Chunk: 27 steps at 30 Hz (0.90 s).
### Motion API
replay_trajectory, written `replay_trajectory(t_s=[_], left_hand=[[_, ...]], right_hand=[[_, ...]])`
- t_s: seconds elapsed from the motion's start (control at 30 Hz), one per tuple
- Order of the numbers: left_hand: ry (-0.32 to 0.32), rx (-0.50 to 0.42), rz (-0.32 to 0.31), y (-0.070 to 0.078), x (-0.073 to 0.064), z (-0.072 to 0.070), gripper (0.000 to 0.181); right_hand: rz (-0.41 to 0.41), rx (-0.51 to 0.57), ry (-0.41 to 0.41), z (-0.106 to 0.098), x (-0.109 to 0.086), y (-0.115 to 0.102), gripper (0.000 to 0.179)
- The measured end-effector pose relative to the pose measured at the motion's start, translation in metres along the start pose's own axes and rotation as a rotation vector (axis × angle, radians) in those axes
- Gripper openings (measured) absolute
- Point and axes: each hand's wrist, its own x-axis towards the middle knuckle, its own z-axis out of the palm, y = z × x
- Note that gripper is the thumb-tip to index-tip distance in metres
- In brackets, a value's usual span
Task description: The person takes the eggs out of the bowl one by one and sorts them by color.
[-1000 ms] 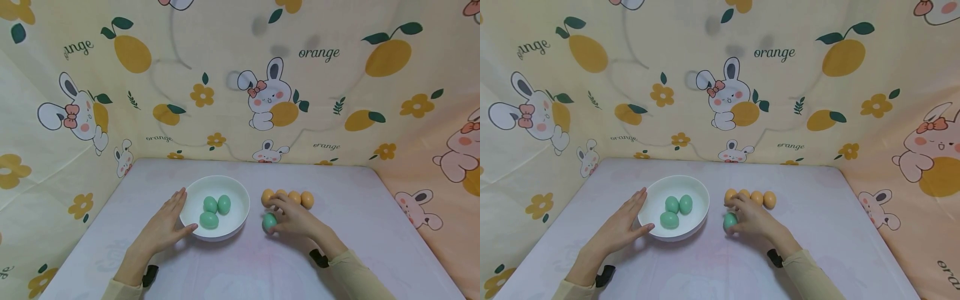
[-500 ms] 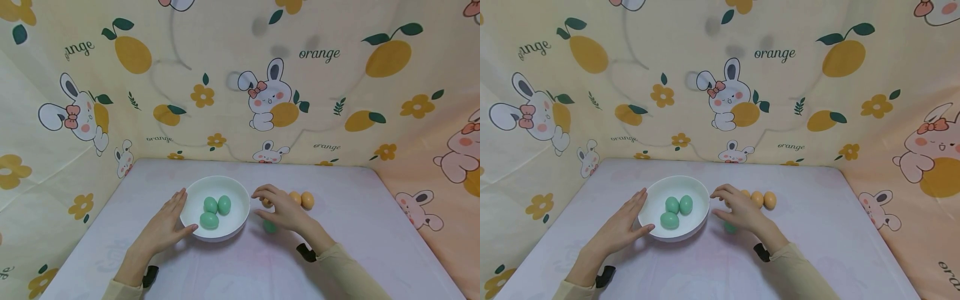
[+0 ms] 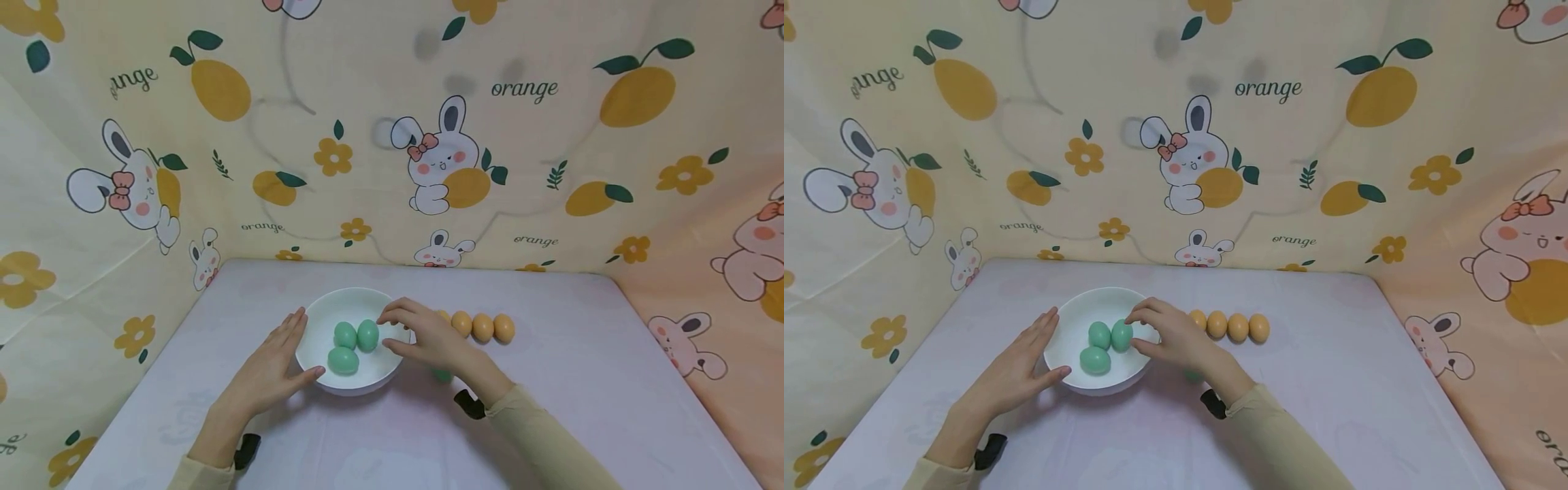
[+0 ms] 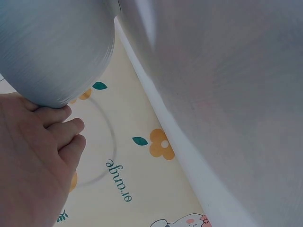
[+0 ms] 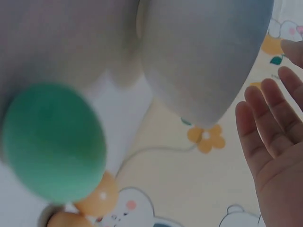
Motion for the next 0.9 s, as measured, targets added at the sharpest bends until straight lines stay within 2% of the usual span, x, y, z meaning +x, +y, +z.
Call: replay_trajectory(t_s=[0.27, 0.5, 0.9], left_hand=[[-0.003, -0.001, 0.000, 0.000, 0.001, 0.000, 0.101], [0.004, -0.014, 0.016, -0.001, 0.000, 0.000, 0.102], [0.015, -0.018, 0.031, -0.003, 0.001, 0.001, 0.101]], right_hand=[[-0.018, 0.021, -0.104, 0.016, 0.018, -0.009, 0.034], [-0.054, 0.047, -0.193, 0.031, 0.031, -0.009, 0.033], [-0.006, -0.023, -0.299, 0.043, 0.045, -0.013, 0.036]])
